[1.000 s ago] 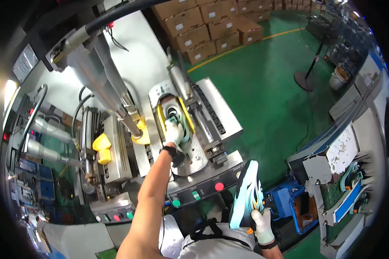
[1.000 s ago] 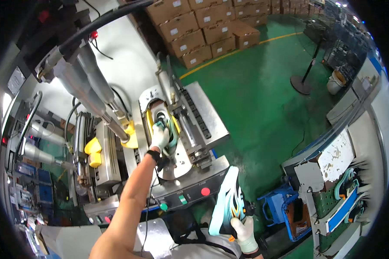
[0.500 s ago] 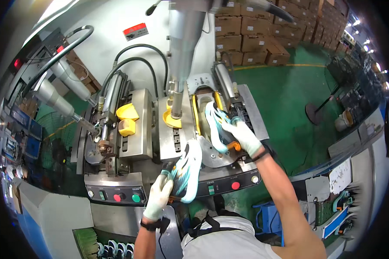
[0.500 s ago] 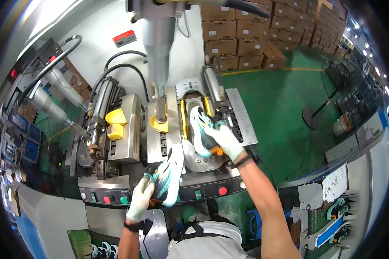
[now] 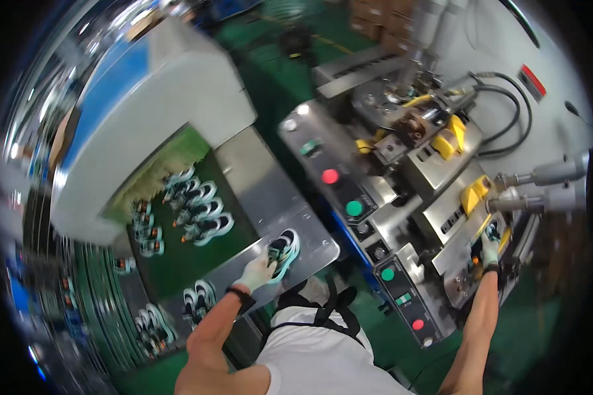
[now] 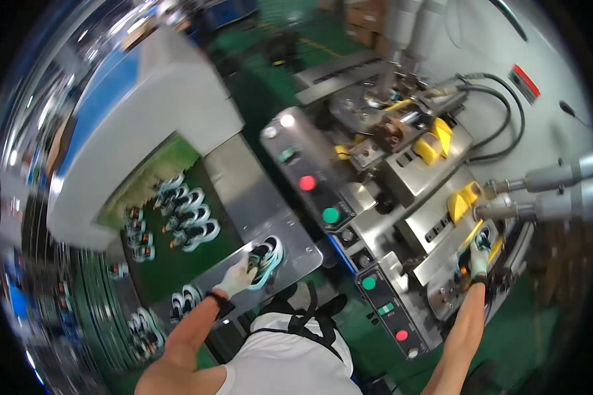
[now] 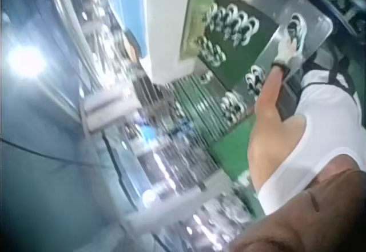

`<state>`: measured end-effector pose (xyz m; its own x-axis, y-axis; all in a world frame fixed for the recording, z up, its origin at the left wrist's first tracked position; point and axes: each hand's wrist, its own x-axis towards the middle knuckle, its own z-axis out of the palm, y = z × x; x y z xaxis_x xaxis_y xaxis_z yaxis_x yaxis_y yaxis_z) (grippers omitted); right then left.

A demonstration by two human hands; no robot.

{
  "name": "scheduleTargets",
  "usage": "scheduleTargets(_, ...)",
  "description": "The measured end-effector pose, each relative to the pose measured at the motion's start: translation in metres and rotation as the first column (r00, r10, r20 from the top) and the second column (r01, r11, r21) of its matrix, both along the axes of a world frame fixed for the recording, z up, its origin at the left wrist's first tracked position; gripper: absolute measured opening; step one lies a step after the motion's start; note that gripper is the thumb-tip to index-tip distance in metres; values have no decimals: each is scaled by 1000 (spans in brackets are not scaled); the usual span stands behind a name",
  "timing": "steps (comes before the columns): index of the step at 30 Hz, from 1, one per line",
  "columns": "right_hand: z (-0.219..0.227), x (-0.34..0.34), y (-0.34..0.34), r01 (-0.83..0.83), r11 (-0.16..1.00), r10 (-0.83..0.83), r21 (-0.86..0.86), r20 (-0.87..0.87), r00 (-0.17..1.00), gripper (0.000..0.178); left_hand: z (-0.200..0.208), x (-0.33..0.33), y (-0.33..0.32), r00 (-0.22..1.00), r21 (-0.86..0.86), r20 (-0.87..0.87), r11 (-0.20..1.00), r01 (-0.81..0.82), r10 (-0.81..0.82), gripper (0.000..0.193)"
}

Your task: The person picks up shoes from a table, places them into a machine, and presses buttons. They then remove the shoes from the machine and place them onto a conveyor belt.

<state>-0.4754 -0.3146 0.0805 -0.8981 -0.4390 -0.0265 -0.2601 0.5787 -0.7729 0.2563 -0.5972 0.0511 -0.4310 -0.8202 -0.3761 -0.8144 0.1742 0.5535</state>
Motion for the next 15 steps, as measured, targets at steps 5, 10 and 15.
scheduleTargets(5, 67, 233, -105, -94, 995, 101, 37, -359, 928, 70, -49, 41, 31, 978, -60, -30, 976, -209, 207, 60)
scheduleTargets(10, -50, 390, -76, -276, 782, 584, 559, -502, 638, 98, -51, 46, -21, 946, 127, -266, 966, 224, -184, 66)
scheduleTargets(15, -34, 412, -91, -179, 703, 491, 688, -287, 822, 109, -10, 143, -133, 989, -267, -115, 962, 57, -90, 52)
